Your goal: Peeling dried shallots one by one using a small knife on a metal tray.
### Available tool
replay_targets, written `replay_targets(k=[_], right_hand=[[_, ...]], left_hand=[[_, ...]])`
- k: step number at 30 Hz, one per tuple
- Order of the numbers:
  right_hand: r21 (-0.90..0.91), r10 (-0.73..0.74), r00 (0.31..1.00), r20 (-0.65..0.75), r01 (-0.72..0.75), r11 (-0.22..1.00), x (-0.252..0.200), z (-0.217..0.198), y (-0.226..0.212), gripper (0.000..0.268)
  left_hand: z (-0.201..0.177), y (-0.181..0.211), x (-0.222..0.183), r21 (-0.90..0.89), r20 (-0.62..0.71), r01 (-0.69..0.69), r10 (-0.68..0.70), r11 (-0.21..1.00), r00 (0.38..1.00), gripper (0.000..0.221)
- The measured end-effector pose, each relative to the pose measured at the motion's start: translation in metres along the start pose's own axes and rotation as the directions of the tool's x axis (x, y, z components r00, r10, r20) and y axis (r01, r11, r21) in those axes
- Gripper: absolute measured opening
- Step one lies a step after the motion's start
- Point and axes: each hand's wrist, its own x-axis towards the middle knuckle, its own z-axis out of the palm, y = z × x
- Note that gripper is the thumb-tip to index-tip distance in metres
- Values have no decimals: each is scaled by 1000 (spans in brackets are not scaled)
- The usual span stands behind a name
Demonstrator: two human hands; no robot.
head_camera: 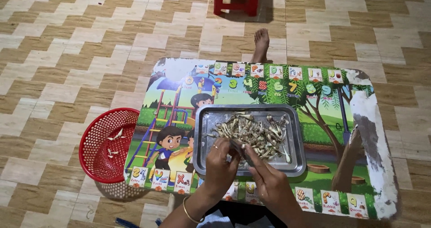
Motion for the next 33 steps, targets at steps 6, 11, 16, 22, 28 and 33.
replay_targets(k=[6,11,16,22,28,33], right_hand=[[74,167,983,72,-172,982,3,-3,-3,52],[117,128,991,43,-132,984,5,-4,-5,47],[-186,92,985,-143,-118,975,11,6,38,40],[169,425,905,-3,-419,892,6,-1,57,39],[404,232,970,70,-240,883,6,0,51,52],[370,-11,984,177,-56,927,9,-2,58,58]], left_hand=[[4,-5,-4,69,-74,-109,114,992,991,28],[5,-1,-3,107,-120,-175,188,979,975,22],[2,1,-3,86,-125,-243,252,966,960,18],[0,-18,-6,-610,277,489,-410,624,869,13],[-1,-20,-8,-689,378,590,-487,420,788,24],[-7,-14,-3,-562,423,568,-381,601,822,20]])
